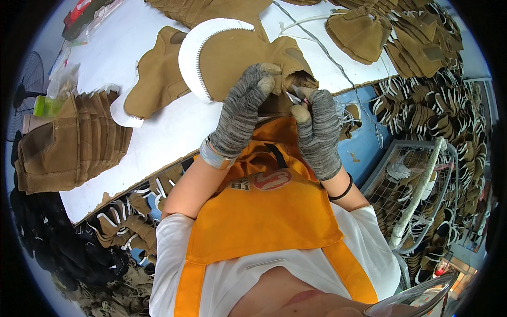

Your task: The person uses small snips to trim excess threads and material from brown boot uppers, turning each piece over to check the edges before stacking them in a pile.

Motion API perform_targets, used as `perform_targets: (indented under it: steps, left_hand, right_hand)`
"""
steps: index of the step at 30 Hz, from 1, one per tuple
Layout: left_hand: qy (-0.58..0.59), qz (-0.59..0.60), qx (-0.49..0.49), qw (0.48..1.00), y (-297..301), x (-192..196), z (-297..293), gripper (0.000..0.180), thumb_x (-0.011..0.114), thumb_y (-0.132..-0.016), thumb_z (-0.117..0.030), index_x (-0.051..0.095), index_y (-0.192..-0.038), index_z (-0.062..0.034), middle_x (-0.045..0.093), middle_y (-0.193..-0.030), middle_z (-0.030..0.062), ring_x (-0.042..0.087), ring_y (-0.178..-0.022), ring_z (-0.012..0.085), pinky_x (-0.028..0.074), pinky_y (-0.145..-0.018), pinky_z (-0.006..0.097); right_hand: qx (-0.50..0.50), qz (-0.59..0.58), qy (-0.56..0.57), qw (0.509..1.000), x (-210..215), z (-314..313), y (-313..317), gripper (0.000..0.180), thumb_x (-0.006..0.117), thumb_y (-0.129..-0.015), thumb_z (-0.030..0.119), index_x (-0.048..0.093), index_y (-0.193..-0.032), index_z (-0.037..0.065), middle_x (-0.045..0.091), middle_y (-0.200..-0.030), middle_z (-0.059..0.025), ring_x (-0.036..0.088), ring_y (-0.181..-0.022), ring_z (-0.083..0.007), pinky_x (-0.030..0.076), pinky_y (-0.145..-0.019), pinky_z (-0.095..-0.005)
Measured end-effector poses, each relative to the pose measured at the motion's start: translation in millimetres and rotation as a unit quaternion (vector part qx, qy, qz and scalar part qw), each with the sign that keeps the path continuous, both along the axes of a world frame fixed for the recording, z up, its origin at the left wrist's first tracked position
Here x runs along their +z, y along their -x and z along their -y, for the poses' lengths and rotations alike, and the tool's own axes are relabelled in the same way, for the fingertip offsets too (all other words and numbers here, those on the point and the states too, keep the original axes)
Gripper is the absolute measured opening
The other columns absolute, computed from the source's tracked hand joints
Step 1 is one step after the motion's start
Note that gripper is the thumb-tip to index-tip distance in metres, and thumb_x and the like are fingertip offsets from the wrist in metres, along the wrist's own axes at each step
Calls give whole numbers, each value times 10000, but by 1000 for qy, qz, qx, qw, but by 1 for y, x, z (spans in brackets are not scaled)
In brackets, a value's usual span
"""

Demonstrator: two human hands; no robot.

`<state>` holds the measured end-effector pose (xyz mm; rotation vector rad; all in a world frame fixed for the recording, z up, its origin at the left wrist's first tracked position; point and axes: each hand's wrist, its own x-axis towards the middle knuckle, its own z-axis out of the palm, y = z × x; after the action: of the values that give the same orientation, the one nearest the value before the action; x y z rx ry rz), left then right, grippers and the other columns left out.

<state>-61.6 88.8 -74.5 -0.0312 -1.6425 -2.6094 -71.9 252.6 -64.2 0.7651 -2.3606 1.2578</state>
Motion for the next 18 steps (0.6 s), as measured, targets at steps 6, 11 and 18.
perform_targets:
  steps: [6,11,18]
  left_hand:
    - [-42,8,-39,998,4,-9,9,309,539,-932,-260,560,-1153,-45,542,-1078,17,506,-979,114,414,-899,243]
    - [-33,-3,-49,998,8,-11,8,351,547,-923,-301,546,-1157,-39,536,-1094,28,506,-991,115,407,-914,249]
    - [-41,-18,-60,997,5,-4,11,377,559,-911,-320,535,-1164,-42,546,-957,12,504,-929,103,397,-891,238]
  right_hand:
    - [9,0,-8,1000,3,9,3,217,568,-901,195,581,-1009,8,534,-814,-94,529,-729,-200,448,-676,-300]
    - [16,34,10,999,8,11,3,234,558,-915,219,585,-1010,6,565,-833,-105,549,-744,-204,455,-689,-306]
    - [23,41,42,998,8,15,5,254,560,-920,241,600,-985,-2,588,-815,-99,566,-734,-199,469,-690,-303]
